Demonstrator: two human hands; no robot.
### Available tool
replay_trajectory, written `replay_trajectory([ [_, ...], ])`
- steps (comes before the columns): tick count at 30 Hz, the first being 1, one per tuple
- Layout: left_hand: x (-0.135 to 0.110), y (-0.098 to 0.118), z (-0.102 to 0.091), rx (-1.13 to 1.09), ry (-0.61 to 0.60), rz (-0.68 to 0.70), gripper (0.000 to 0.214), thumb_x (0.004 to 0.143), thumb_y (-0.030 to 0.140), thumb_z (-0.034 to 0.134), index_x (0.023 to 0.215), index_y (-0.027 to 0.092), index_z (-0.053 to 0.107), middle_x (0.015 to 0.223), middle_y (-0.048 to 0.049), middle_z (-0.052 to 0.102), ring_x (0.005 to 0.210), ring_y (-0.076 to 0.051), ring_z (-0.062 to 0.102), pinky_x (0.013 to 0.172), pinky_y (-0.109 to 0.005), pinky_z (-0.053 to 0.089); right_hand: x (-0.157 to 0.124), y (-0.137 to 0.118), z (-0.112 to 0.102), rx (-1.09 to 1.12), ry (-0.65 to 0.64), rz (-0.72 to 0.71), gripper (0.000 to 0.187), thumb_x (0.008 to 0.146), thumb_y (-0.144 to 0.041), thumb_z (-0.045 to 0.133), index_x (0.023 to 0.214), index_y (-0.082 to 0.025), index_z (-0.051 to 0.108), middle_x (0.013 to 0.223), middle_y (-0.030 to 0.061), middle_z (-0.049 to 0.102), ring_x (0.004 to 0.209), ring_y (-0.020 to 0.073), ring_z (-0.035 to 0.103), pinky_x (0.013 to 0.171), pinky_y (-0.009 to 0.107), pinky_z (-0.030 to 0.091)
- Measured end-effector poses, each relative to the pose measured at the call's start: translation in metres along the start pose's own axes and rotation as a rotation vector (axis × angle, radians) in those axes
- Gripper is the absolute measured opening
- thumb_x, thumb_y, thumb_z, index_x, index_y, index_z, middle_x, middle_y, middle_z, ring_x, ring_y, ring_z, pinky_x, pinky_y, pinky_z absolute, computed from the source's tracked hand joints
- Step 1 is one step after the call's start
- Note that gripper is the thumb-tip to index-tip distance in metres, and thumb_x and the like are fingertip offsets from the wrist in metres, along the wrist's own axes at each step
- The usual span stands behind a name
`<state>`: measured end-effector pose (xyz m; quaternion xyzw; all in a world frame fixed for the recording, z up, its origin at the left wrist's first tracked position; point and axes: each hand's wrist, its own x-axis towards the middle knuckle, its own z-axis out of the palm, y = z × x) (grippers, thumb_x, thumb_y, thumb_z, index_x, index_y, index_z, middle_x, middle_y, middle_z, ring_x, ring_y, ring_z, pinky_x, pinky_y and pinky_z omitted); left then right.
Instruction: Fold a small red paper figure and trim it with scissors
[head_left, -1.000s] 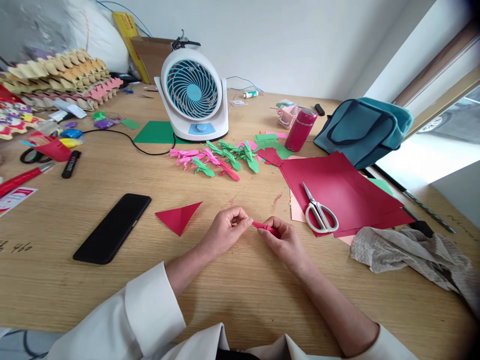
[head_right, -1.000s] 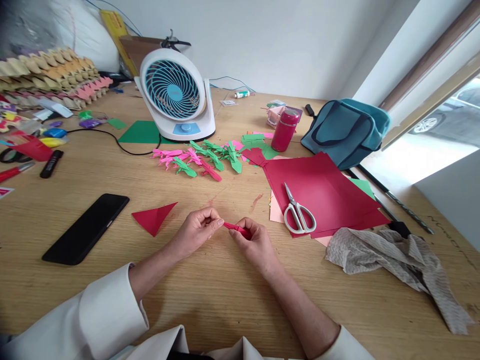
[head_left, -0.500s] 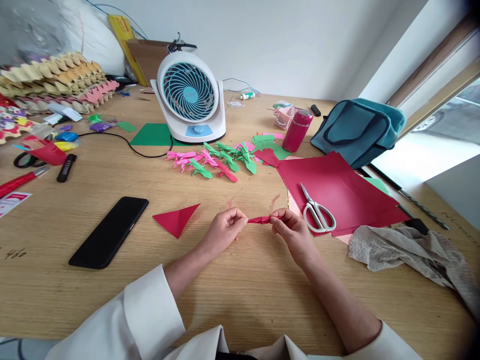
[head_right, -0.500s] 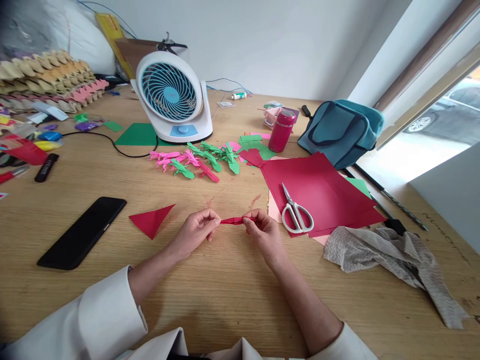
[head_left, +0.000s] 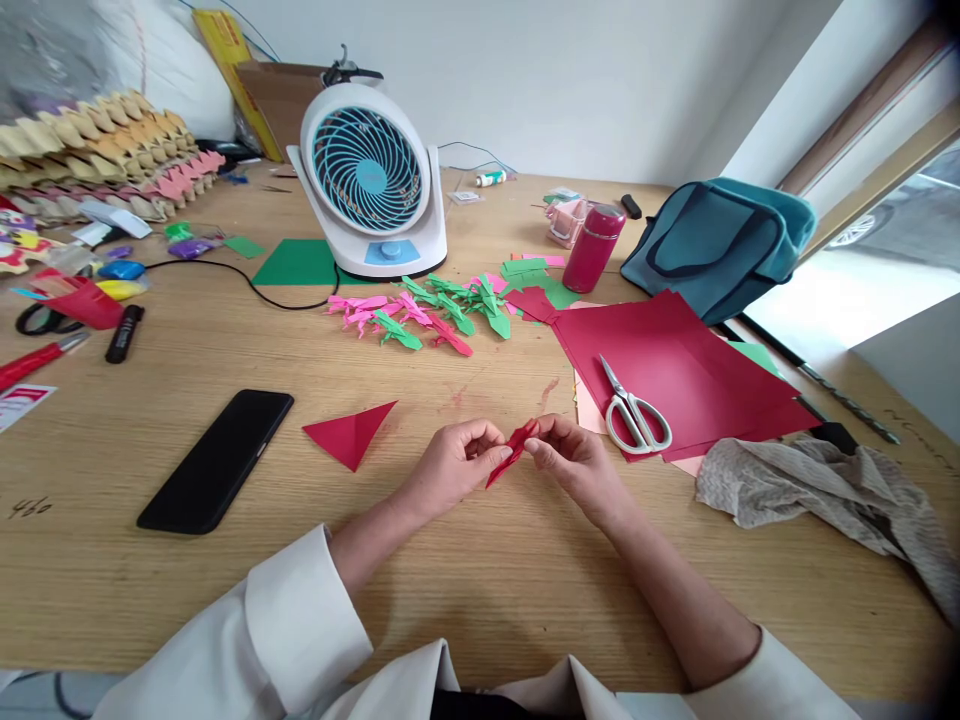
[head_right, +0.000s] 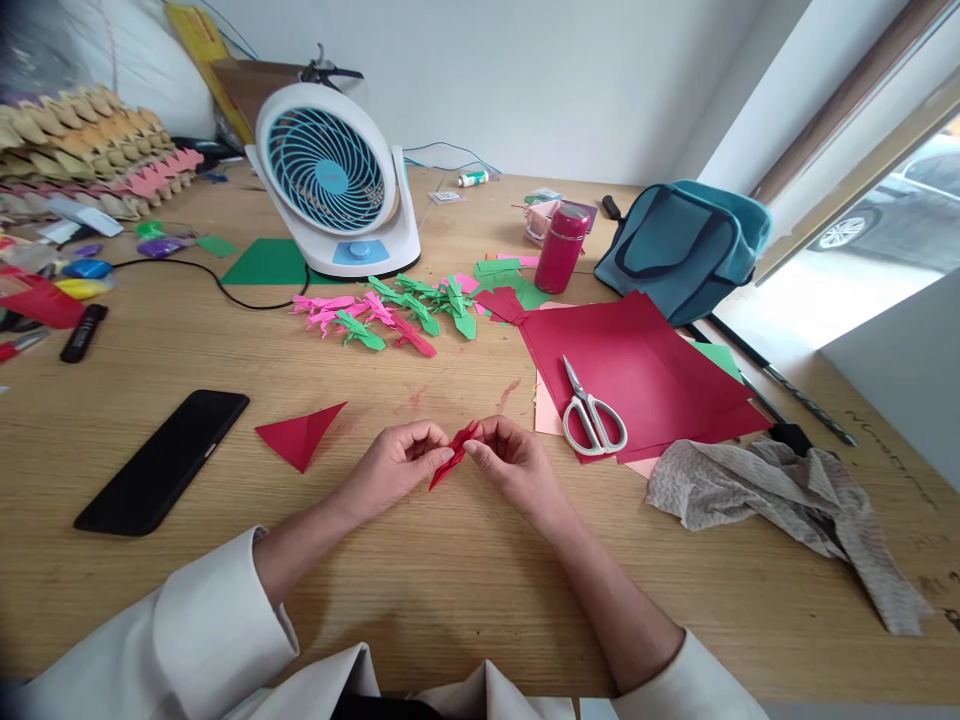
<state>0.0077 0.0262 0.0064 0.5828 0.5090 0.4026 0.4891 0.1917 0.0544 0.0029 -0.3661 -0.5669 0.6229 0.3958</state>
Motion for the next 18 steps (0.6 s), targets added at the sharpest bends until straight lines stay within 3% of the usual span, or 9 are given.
replay_trajectory([
  [6,0.000,-0.007,0.001,-0.208,-0.034,-0.075,0.026,0.083,0.040,0.065,0.082,0.016,0.058,0.058,0.0040,0.056,0.046,-0.007,0.045,0.042,-0.018,0.034,0.001,0.006,0.004,-0.037,-0.034,0.017,0.031,0.078,-0.048,0.073,0.081,-0.019,0.063,0.074,0.0014,0.064,0.067,0.0143,0.055,0.064,0.028,0.042],
  [14,0.002,-0.008,0.003,-0.123,-0.063,-0.116,0.025,0.078,0.039,0.070,0.080,0.016,0.059,0.054,0.0052,0.054,0.045,-0.007,0.044,0.041,-0.018,0.033,-0.007,0.004,0.009,-0.356,0.007,-0.014,0.017,0.088,-0.034,0.059,0.082,-0.018,0.060,0.070,0.0001,0.057,0.061,0.0128,0.047,0.056,0.026,0.036],
  [18,0.003,-0.008,0.003,-0.090,-0.010,-0.041,0.032,0.074,0.038,0.073,0.066,0.016,0.051,0.056,0.0066,0.047,0.049,-0.006,0.039,0.047,-0.018,0.028,-0.009,0.005,0.009,-0.405,0.036,-0.029,0.015,0.086,-0.031,0.060,0.081,-0.018,0.061,0.070,0.0005,0.058,0.061,0.0128,0.048,0.055,0.025,0.035],
])
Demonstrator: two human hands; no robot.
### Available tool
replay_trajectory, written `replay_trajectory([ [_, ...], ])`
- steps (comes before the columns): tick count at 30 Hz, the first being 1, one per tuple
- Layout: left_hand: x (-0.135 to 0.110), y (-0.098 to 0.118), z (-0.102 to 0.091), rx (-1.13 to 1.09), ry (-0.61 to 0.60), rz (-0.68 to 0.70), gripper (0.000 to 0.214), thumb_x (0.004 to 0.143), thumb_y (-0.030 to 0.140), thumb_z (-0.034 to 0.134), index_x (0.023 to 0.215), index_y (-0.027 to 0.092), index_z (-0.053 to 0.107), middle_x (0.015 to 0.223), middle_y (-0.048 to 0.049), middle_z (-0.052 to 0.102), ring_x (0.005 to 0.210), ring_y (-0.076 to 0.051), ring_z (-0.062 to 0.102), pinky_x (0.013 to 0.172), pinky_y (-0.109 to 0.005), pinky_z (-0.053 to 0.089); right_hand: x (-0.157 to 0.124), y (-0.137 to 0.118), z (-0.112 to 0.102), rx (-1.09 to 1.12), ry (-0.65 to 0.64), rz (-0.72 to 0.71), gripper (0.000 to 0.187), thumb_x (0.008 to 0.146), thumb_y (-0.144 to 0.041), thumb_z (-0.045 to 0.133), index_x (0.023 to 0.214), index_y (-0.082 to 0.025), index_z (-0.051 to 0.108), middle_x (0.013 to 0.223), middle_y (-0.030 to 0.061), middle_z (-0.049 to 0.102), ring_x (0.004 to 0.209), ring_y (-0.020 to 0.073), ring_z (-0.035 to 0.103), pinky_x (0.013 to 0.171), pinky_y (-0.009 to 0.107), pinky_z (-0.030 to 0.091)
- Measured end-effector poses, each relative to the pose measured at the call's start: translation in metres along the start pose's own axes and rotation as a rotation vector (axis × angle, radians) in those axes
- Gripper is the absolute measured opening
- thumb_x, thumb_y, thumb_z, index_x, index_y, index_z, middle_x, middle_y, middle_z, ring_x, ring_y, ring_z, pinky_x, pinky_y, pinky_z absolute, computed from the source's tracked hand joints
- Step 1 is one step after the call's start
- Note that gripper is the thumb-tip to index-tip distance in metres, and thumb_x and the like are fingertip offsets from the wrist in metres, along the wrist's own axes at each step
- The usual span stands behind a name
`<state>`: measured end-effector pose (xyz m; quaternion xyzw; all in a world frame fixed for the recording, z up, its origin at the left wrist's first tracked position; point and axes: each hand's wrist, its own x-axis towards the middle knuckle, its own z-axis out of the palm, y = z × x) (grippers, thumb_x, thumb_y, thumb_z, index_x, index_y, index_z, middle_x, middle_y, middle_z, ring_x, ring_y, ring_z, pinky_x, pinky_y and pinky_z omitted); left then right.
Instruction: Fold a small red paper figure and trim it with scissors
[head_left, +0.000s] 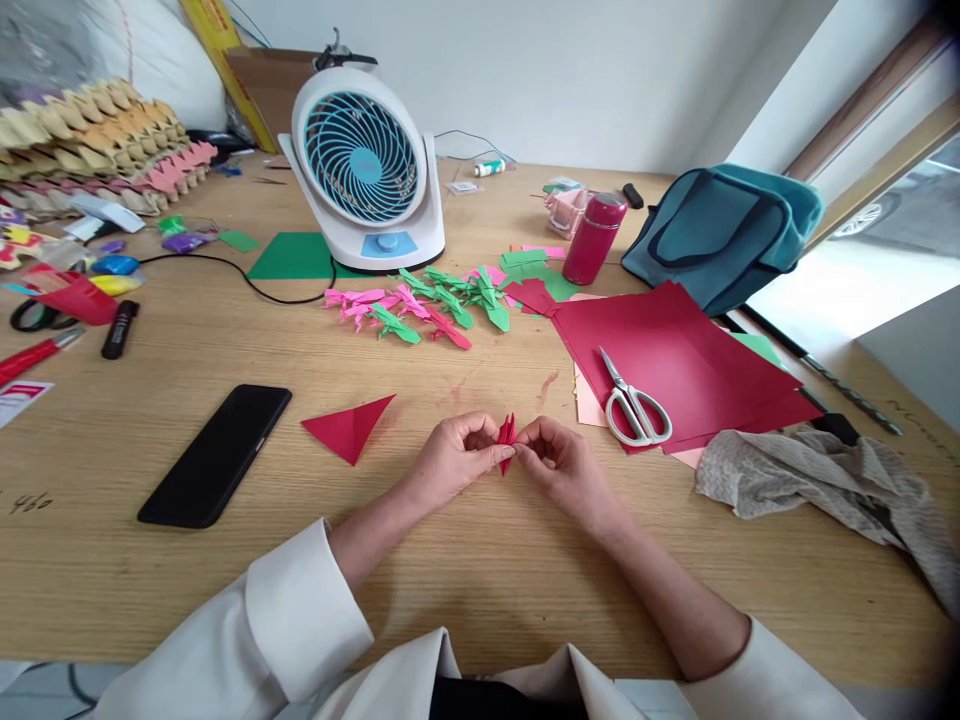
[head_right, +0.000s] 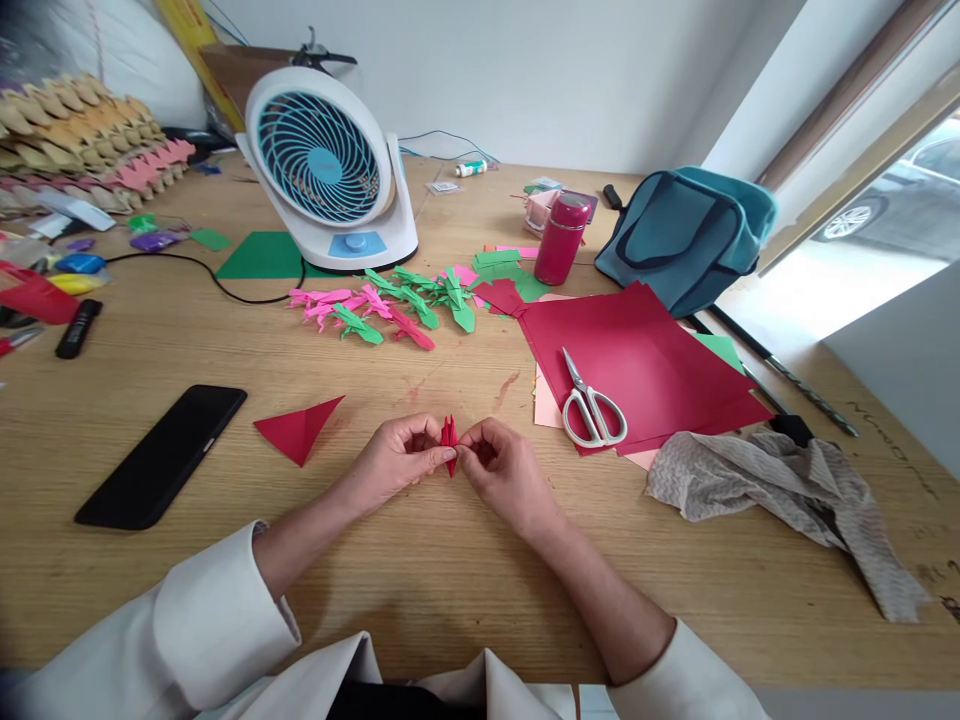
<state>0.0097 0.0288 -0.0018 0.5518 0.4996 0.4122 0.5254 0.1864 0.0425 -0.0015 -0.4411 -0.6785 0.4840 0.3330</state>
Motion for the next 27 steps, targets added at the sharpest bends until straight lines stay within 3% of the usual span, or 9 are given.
replay_trajectory([
  [3,0.000,0.001,-0.001,0.009,0.004,0.046,0.034,0.075,0.037,0.073,0.063,0.015,0.049,0.058,0.0069,0.042,0.054,-0.005,0.035,0.051,-0.019,0.027,0.002,0.004,0.001,0.091,0.004,0.017,0.020,0.085,-0.037,0.063,0.079,-0.018,0.062,0.069,0.0005,0.059,0.060,0.0130,0.048,0.056,0.026,0.036],
  [7,-0.002,0.006,-0.002,-0.067,-0.020,-0.018,0.025,0.077,0.037,0.071,0.079,0.014,0.060,0.064,0.0046,0.048,0.056,-0.006,0.037,0.051,-0.019,0.028,0.003,0.001,0.000,0.259,-0.040,0.064,0.032,0.081,-0.050,0.068,0.079,-0.018,0.063,0.069,0.0004,0.058,0.061,0.0132,0.048,0.057,0.026,0.036],
  [16,-0.003,0.006,-0.002,-0.372,-0.001,-0.138,0.026,0.071,0.035,0.078,0.076,0.015,0.061,0.063,0.0052,0.046,0.053,-0.005,0.034,0.045,-0.017,0.024,0.002,-0.001,0.005,0.271,-0.060,0.091,0.034,0.082,-0.051,0.066,0.079,-0.018,0.060,0.067,-0.0011,0.055,0.060,0.0125,0.045,0.056,0.025,0.035],
  [19,-0.004,0.005,-0.001,-0.354,0.007,-0.145,0.028,0.070,0.036,0.079,0.074,0.014,0.062,0.061,0.0059,0.046,0.052,-0.004,0.033,0.046,-0.018,0.023,0.002,0.002,0.007,0.243,-0.045,0.064,0.028,0.085,-0.045,0.064,0.079,-0.019,0.058,0.068,-0.0009,0.055,0.060,0.0126,0.045,0.056,0.025,0.035],
  [23,-0.004,0.003,0.001,-0.211,0.028,-0.039,0.025,0.073,0.034,0.077,0.072,0.013,0.063,0.067,0.0026,0.057,0.061,-0.007,0.046,0.058,-0.020,0.036,-0.001,0.002,0.009,0.144,-0.007,0.028,0.022,0.087,-0.039,0.061,0.078,-0.019,0.056,0.066,-0.0010,0.054,0.059,0.0127,0.044,0.055,0.025,0.035],
  [27,-0.004,0.001,0.001,-0.121,0.030,0.008,0.023,0.076,0.034,0.074,0.074,0.013,0.064,0.069,0.0018,0.059,0.065,-0.009,0.049,0.062,-0.022,0.037,-0.004,-0.001,0.010,0.067,0.027,-0.001,0.020,0.087,-0.036,0.062,0.076,-0.020,0.056,0.067,-0.0003,0.054,0.061,0.0133,0.045,0.056,0.025,0.036],
])
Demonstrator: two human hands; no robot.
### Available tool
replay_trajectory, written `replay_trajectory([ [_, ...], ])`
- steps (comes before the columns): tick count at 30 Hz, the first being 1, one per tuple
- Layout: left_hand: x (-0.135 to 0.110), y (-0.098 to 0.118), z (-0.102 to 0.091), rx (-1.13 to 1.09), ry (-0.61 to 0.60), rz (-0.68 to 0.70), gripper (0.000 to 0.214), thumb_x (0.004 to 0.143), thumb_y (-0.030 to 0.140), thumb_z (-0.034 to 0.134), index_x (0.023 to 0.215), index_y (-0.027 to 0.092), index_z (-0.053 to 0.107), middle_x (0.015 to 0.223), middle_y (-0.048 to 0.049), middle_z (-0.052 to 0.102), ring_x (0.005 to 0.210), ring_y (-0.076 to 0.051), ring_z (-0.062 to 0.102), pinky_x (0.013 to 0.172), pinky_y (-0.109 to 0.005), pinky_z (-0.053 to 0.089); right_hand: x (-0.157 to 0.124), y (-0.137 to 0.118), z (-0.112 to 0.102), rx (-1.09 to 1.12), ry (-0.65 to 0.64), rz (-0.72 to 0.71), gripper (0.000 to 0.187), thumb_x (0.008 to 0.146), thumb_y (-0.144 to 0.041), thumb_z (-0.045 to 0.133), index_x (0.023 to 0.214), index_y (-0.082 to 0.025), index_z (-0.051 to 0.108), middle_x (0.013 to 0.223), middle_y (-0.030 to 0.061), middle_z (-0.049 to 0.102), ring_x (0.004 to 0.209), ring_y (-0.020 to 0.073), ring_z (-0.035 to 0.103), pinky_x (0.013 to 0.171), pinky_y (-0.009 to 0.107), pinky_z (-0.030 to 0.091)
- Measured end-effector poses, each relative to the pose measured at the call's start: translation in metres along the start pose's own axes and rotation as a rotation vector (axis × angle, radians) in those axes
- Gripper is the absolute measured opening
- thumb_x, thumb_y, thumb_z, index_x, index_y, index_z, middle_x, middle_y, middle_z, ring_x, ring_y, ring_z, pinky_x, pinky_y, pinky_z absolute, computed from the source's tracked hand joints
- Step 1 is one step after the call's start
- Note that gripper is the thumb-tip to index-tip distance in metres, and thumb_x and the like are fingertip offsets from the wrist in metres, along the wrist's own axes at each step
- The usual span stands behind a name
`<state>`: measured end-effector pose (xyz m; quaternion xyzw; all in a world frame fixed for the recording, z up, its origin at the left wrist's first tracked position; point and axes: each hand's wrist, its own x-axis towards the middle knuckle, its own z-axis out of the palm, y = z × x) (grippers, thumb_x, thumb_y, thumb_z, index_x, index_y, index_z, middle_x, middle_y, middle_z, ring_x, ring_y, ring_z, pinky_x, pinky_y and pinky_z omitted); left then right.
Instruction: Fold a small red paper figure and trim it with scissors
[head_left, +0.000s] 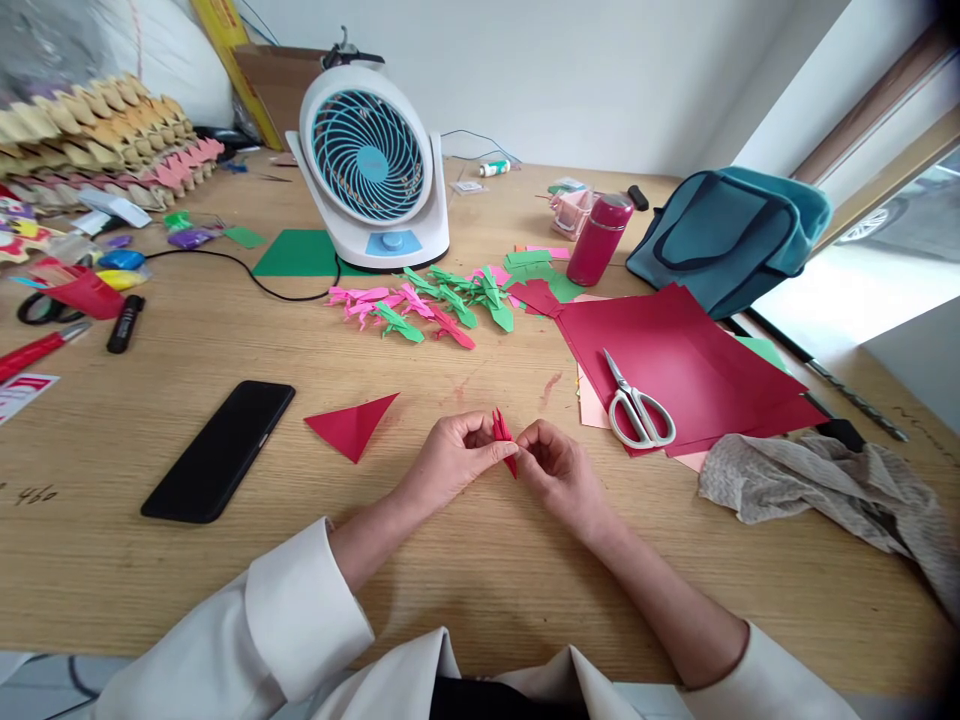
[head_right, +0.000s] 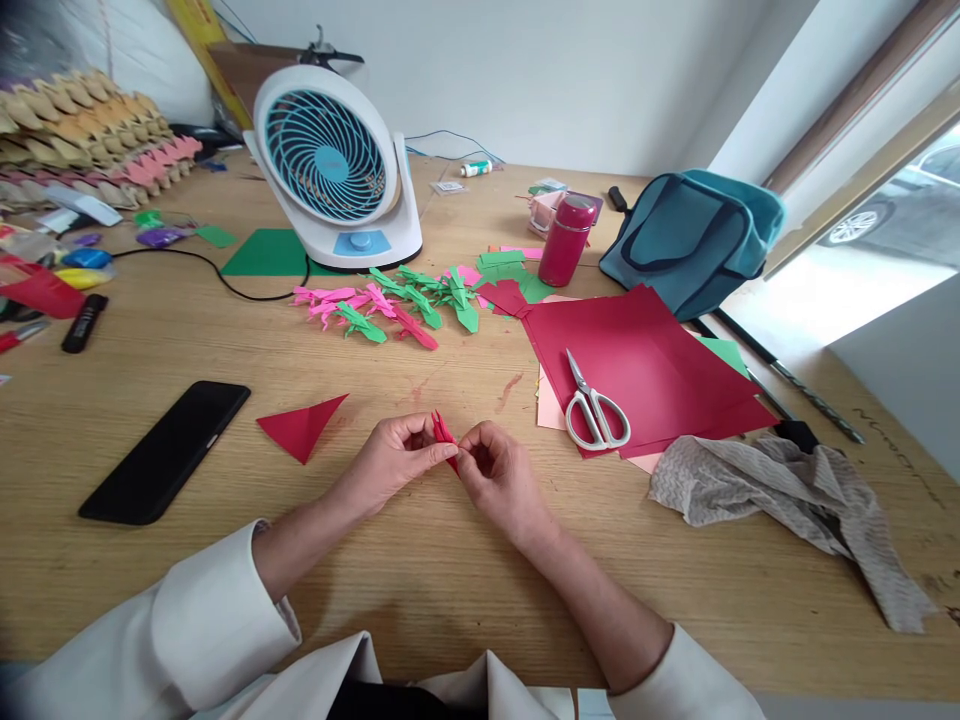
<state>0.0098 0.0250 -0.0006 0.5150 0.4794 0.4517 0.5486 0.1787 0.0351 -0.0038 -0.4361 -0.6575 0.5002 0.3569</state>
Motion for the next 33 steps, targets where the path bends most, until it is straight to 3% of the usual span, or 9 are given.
replay_trajectory([
  [10,-0.001,0.015,-0.001,-0.127,0.134,-0.059,0.027,0.072,0.037,0.075,0.068,0.014,0.060,0.063,0.0032,0.054,0.057,-0.007,0.041,0.050,-0.019,0.031,0.002,-0.009,-0.003,0.103,-0.154,0.089,0.034,0.087,-0.051,0.061,0.084,-0.017,0.062,0.067,-0.0015,0.050,0.059,0.0121,0.040,0.055,0.026,0.031],
  [15,-0.001,0.009,0.001,-0.198,0.123,-0.097,0.028,0.074,0.038,0.075,0.072,0.015,0.060,0.063,0.0030,0.055,0.054,-0.006,0.038,0.048,-0.018,0.029,0.002,-0.003,0.001,0.124,-0.145,0.090,0.036,0.083,-0.052,0.065,0.081,-0.017,0.061,0.067,-0.0017,0.049,0.059,0.0114,0.038,0.054,0.026,0.030],
  [26,-0.001,0.011,0.002,-0.132,0.042,-0.042,0.031,0.074,0.043,0.075,0.077,0.014,0.064,0.066,0.0021,0.056,0.049,-0.005,0.041,0.044,-0.019,0.032,0.005,-0.004,-0.004,0.217,-0.111,0.171,0.043,0.077,-0.059,0.068,0.069,-0.019,0.054,0.055,-0.0065,0.038,0.050,0.0085,0.027,0.047,0.025,0.020],
  [33,-0.003,0.011,0.001,0.011,0.102,-0.010,0.025,0.076,0.038,0.072,0.073,0.015,0.065,0.056,0.0043,0.051,0.048,-0.006,0.040,0.046,-0.020,0.031,0.003,-0.001,-0.001,0.171,-0.048,0.125,0.040,0.079,-0.055,0.066,0.068,-0.019,0.053,0.056,-0.0055,0.040,0.051,0.0091,0.030,0.048,0.025,0.022],
])
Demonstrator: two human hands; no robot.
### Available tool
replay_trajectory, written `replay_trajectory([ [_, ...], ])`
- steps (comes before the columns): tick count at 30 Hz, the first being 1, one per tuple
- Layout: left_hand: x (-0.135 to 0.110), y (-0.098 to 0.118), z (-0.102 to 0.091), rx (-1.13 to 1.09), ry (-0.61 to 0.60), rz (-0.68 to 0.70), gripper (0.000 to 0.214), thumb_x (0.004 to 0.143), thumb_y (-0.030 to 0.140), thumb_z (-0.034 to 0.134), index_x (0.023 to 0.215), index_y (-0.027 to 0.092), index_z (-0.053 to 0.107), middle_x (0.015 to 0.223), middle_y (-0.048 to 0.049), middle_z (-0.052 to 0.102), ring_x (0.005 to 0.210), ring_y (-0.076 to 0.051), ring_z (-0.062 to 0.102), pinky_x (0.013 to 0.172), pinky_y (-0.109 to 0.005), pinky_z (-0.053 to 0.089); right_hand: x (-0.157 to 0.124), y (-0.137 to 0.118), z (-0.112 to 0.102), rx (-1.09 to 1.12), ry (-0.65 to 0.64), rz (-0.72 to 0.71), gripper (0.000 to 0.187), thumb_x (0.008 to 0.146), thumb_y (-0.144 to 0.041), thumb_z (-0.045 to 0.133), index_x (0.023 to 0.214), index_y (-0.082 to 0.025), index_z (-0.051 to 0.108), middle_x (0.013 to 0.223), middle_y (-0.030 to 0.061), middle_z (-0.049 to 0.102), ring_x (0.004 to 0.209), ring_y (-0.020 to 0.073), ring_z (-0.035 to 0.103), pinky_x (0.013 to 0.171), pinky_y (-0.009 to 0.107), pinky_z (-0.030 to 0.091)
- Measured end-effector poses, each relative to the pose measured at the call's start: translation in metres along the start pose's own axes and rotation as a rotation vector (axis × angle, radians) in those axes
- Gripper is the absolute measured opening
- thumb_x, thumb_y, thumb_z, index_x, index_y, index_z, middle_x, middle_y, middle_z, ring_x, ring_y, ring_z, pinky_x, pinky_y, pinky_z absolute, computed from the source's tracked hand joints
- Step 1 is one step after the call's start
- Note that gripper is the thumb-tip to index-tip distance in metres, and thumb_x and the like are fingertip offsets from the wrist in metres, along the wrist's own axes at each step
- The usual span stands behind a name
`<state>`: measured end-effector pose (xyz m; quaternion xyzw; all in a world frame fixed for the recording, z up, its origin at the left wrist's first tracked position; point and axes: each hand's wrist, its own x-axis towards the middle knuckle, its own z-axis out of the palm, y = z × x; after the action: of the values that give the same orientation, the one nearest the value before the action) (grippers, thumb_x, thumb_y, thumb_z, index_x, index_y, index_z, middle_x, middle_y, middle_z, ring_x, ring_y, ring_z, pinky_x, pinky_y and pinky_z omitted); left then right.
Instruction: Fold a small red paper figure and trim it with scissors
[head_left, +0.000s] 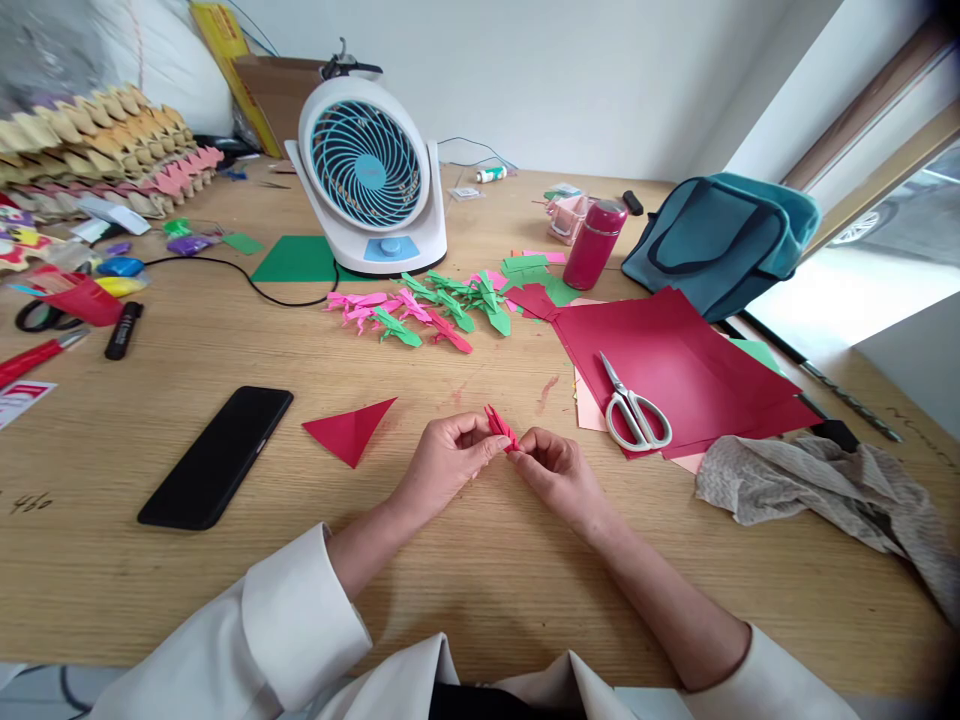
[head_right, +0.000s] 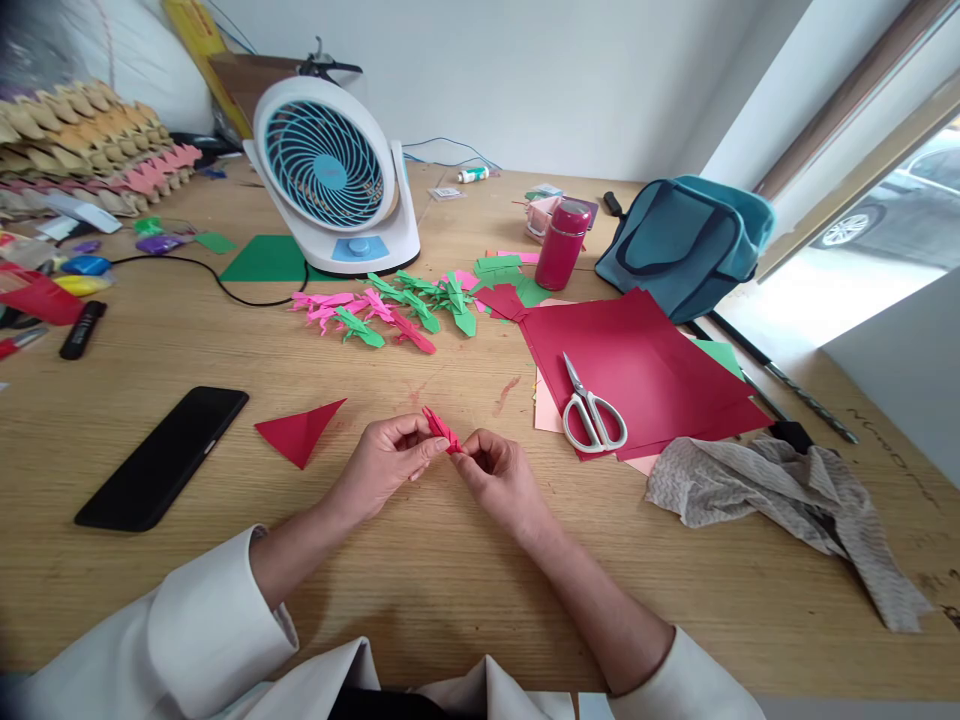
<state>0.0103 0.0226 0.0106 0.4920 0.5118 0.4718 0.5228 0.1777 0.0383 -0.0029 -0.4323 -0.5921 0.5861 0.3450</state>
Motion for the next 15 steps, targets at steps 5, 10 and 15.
replay_trajectory([
  [5,-0.0003,0.0015,0.0008,0.086,0.038,0.059,0.020,0.077,0.031,0.068,0.066,0.015,0.061,0.061,0.0031,0.056,0.057,-0.008,0.047,0.056,-0.021,0.038,-0.0008,0.0030,0.0027,-0.064,0.022,-0.023,0.036,0.083,-0.051,0.063,0.069,-0.019,0.054,0.059,-0.0035,0.045,0.053,0.0105,0.035,0.050,0.025,0.026],
  [10,0.0013,-0.0035,0.0008,0.088,0.046,0.038,0.018,0.077,0.029,0.066,0.067,0.016,0.058,0.057,0.0057,0.048,0.052,-0.007,0.040,0.052,-0.021,0.035,-0.0024,0.0021,0.0045,-0.114,0.014,-0.034,0.029,0.084,-0.043,0.061,0.070,-0.019,0.054,0.060,-0.0032,0.046,0.054,0.0109,0.037,0.050,0.025,0.027],
  [15,0.0020,-0.0057,-0.0008,0.226,0.057,0.069,0.017,0.078,0.028,0.063,0.069,0.014,0.059,0.061,0.0042,0.050,0.058,-0.009,0.044,0.056,-0.021,0.036,-0.0047,-0.0061,0.0043,-0.226,0.008,-0.039,0.022,0.084,-0.035,0.058,0.070,-0.019,0.052,0.061,-0.0031,0.048,0.056,0.0109,0.040,0.051,0.024,0.029],
])
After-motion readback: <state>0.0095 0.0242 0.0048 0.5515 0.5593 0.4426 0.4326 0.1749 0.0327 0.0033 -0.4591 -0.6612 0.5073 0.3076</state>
